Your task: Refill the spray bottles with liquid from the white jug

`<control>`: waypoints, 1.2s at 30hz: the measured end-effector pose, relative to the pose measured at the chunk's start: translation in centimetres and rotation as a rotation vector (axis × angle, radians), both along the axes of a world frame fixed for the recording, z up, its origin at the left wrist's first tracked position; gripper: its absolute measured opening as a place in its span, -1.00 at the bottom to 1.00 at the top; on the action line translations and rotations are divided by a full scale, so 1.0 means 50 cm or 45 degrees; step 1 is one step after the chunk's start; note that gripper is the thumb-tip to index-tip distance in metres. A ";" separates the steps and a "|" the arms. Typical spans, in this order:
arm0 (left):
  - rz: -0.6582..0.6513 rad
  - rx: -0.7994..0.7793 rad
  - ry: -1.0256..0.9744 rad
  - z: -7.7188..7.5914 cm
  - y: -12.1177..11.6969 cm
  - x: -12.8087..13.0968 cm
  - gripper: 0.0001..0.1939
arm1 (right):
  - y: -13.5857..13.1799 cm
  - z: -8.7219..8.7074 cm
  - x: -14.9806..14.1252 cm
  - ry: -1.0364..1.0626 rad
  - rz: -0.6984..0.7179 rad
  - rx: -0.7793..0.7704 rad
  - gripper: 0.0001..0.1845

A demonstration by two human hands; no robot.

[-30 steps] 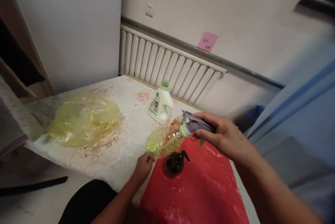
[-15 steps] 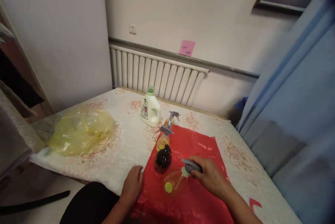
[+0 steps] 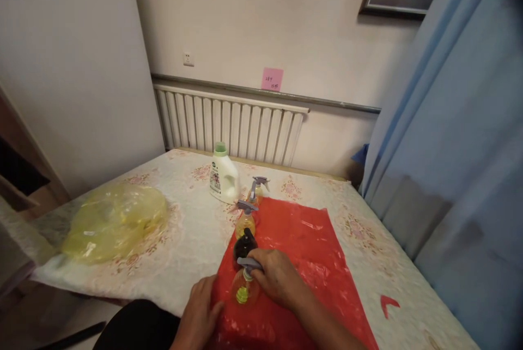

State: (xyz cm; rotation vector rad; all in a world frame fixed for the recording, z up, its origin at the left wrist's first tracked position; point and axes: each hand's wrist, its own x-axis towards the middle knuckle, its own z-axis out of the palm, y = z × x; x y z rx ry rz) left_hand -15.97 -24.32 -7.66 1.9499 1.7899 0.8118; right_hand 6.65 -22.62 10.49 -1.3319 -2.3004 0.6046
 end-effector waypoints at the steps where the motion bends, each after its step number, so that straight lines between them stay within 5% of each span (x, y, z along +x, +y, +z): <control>1: -0.046 0.057 -0.078 0.004 -0.002 0.012 -0.44 | -0.002 0.001 0.000 0.022 -0.002 -0.001 -0.81; 8: -0.162 0.040 -0.506 0.052 -0.012 0.096 -0.11 | -0.028 0.015 0.006 0.205 -0.021 -0.021 -0.80; 18: -0.252 -0.132 -0.453 0.077 -0.071 0.115 0.02 | -0.046 0.022 0.060 0.692 -0.157 -0.416 -0.73; 26: -0.314 -0.214 -0.609 0.111 -0.078 0.146 -0.11 | -0.049 -0.052 0.104 1.361 -0.270 -0.569 -0.39; 30: -0.338 -0.293 -0.732 0.109 -0.086 0.169 -0.08 | -0.068 -0.116 0.108 1.507 -0.154 -0.551 -0.44; 36: -0.398 -0.426 -0.813 0.122 -0.106 0.200 -0.09 | -0.112 -0.170 0.080 1.648 -0.312 -0.643 -0.47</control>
